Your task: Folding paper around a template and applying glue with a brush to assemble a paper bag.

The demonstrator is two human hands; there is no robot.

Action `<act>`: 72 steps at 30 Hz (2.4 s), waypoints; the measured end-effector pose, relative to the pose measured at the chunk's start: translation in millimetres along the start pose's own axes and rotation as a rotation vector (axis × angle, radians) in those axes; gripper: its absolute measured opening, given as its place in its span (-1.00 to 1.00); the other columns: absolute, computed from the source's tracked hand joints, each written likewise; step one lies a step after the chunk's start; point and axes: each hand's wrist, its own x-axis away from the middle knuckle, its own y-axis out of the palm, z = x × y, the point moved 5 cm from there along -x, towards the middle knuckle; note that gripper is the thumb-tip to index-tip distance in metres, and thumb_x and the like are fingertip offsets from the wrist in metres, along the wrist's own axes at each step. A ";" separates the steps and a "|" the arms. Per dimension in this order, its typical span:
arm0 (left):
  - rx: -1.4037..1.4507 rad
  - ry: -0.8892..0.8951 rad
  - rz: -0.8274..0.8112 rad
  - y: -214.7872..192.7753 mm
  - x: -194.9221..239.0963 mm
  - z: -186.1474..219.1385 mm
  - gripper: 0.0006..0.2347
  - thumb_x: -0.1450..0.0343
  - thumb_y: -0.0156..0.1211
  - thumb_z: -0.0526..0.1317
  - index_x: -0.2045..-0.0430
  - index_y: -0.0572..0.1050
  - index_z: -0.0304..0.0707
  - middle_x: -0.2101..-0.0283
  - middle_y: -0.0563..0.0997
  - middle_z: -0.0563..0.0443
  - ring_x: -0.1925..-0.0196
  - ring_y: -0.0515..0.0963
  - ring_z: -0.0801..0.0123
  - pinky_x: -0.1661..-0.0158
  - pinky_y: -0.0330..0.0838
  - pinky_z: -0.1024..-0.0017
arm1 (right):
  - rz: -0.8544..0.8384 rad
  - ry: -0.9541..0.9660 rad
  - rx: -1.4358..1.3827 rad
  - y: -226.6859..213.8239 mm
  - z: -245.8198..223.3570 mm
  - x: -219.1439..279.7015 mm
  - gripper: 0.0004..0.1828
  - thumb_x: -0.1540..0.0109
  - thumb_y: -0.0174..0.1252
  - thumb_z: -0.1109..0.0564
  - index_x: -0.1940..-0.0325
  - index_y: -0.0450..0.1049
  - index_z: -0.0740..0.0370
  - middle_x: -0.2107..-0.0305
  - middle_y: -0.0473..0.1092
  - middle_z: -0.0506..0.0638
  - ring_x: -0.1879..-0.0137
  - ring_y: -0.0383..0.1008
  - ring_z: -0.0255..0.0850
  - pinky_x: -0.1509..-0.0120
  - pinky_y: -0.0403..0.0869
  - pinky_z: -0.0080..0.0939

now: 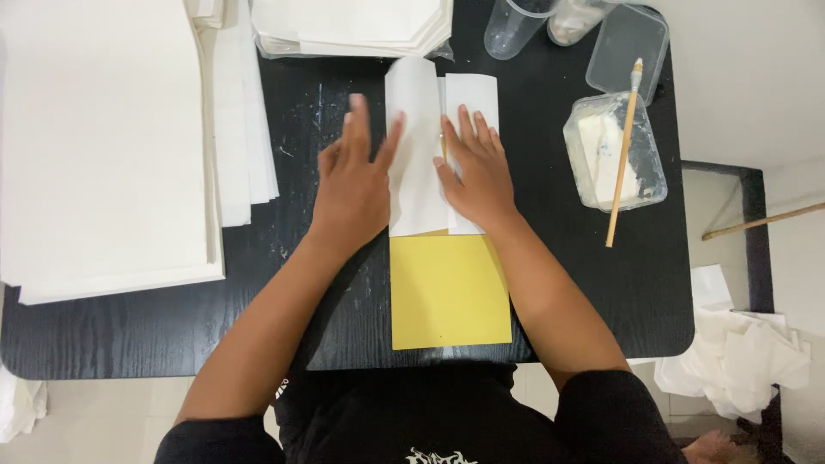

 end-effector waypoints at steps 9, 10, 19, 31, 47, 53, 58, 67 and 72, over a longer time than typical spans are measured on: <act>0.281 -0.005 -0.216 6.7 12.3 16.9 -0.01 -0.34 0.38 0.14 -0.57 -0.21 -0.09 -0.58 -0.26 -0.45 -0.61 -0.16 -0.28 -0.43 -0.29 -0.20 | -0.025 0.023 -0.136 4.0 16.0 -4.1 -0.49 -0.46 -0.20 0.00 -0.48 0.35 0.02 -0.57 -0.17 0.09 -0.67 -0.33 0.13 -0.66 -0.34 0.15; 0.283 -0.003 -0.214 6.3 10.8 15.1 -0.01 -0.34 0.38 0.14 -0.57 -0.21 -0.09 -0.58 -0.26 -0.45 -0.61 -0.16 -0.28 -0.43 -0.29 -0.20 | -0.023 0.024 -0.133 3.6 18.3 -3.9 -0.49 -0.46 -0.20 0.00 -0.48 0.35 0.02 -0.57 -0.17 0.09 -0.67 -0.33 0.13 -0.66 -0.34 0.15; 0.177 0.045 0.037 -17.8 13.4 -21.3 -0.11 -0.38 0.37 -0.13 -0.58 -0.13 -0.13 -0.55 -0.33 -0.53 -0.60 -0.36 -0.35 -0.42 -0.33 -0.21 | 0.013 0.000 -0.095 5.1 12.0 -2.5 -0.39 -0.37 -0.07 0.10 -0.55 0.25 -0.07 -0.57 -0.15 0.14 -0.67 -0.30 0.13 -0.65 -0.33 0.20; 0.627 0.044 0.404 -26.0 12.0 -77.2 -0.63 -0.59 -0.10 0.06 0.45 0.59 -0.08 -0.39 0.42 -0.20 -0.42 0.35 -0.19 -0.21 0.26 0.00 | 0.005 0.048 -0.086 -1.6 1.2 -2.1 -0.40 -0.36 -0.02 0.02 -0.53 0.27 -0.06 -0.55 -0.09 0.18 -0.66 -0.25 0.16 -0.64 -0.33 0.21; 0.308 0.012 0.068 8.9 9.9 -44.9 -0.55 -0.49 0.21 0.12 -0.22 0.51 -0.04 -0.42 0.37 -0.16 -0.49 0.29 0.09 -0.42 0.03 0.05 | 0.024 0.016 0.078 5.9 4.3 -3.0 -0.33 -0.39 -0.11 -0.04 -0.60 0.12 0.12 -0.55 -0.09 0.18 -0.65 -0.17 0.15 -0.65 -0.23 0.18; 0.274 0.047 -0.048 15.0 10.4 -38.2 -0.52 -0.51 0.16 0.11 -0.29 0.44 -0.06 -0.41 0.38 -0.17 -0.48 0.29 0.06 -0.39 0.14 0.04 | 0.040 -0.003 0.060 4.5 6.0 -4.4 -0.34 -0.40 -0.07 -0.04 -0.59 0.13 0.15 -0.54 -0.06 0.17 -0.64 -0.14 0.15 -0.64 -0.21 0.19; 0.118 0.155 -0.017 28.1 7.1 -8.2 -0.47 -0.47 0.11 0.16 -0.29 0.44 -0.07 -0.37 0.45 -0.15 -0.47 0.32 0.03 -0.34 0.18 -0.05 | 0.073 -0.066 0.174 7.7 14.6 -5.2 -0.32 -0.37 -0.04 -0.01 -0.58 0.14 0.15 -0.52 0.00 0.25 -0.61 -0.06 0.25 -0.61 -0.10 0.28; 0.104 0.211 0.078 69.9 -33.9 43.7 -0.66 -0.39 0.15 0.20 0.20 0.59 0.03 0.22 0.68 0.07 0.05 0.68 0.14 -0.09 0.37 0.06 | 0.078 0.041 -0.109 3.5 25.7 -9.9 -0.44 -0.38 -0.16 0.18 -0.50 0.28 0.08 -0.50 0.08 0.09 -0.62 -0.06 0.16 -0.63 -0.12 0.23; 0.066 0.158 -0.098 42.3 -46.6 53.8 -0.35 -0.26 0.26 0.30 -0.11 0.53 -0.13 0.05 0.64 -0.14 -0.05 0.54 -0.02 -0.08 0.29 0.03 | 0.349 0.158 -0.348 -95.0 -4.5 14.6 -0.62 -0.36 0.04 0.15 -0.26 0.53 0.05 -0.19 0.44 0.20 -0.42 0.29 0.08 -0.57 0.18 -0.01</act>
